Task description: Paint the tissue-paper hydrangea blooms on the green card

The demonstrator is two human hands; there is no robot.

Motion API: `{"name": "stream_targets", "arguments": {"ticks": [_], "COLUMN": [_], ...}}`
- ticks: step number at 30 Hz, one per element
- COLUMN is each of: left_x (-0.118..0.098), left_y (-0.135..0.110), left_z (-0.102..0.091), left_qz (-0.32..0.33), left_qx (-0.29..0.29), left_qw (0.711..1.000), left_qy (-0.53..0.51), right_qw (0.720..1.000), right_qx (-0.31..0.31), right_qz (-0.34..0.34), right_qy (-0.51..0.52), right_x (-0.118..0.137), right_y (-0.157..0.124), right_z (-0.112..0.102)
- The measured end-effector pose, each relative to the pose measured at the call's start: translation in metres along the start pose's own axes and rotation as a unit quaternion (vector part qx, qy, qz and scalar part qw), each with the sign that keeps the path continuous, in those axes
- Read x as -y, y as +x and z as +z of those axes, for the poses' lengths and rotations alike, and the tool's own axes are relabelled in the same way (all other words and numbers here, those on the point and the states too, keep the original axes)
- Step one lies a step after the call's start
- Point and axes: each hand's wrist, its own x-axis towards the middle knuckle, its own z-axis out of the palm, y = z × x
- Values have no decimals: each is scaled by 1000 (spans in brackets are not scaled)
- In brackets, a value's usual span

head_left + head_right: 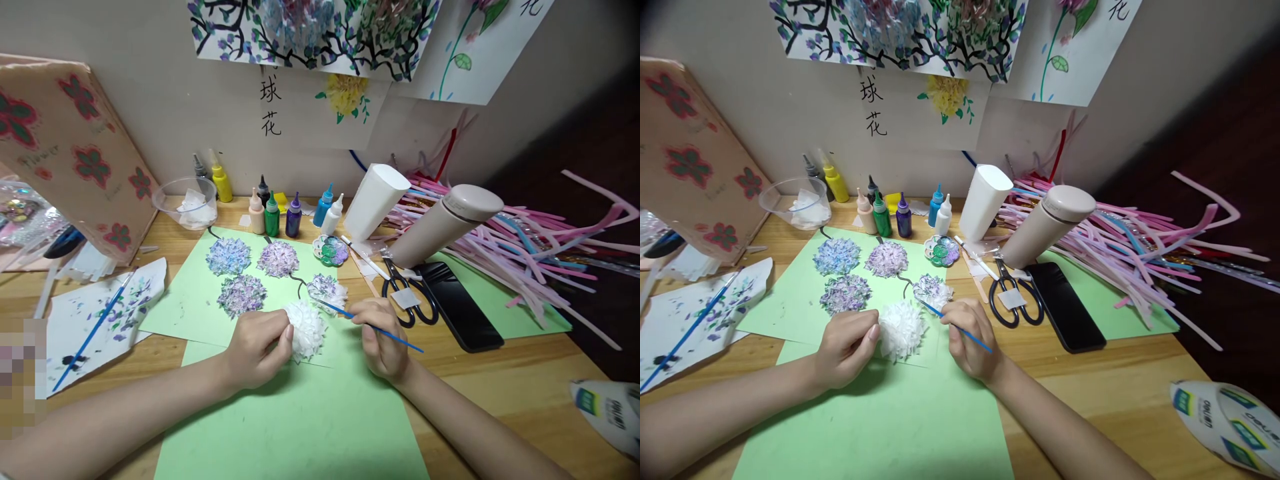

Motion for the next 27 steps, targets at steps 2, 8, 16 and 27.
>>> {"name": "stream_targets", "arguments": {"ticks": [2,8,16,27], "left_x": [-1,-2,-1,0], "left_y": [1,2,0,1], "left_z": [0,-1,-1,0], "left_qz": [4,8,9,9], "left_qx": [-3,2,1,0], "left_qw": [1000,1000,1000,1000], "left_qy": [0,4,1,2], "right_qw": [1000,999,999,999], "right_qx": [6,0,8,10], "right_qz": [5,31,42,41], "right_qy": [-5,-8,1,11], "right_x": [0,-1,-1,0], "right_y": [1,1,2,2], "right_z": [1,2,3,3]}}
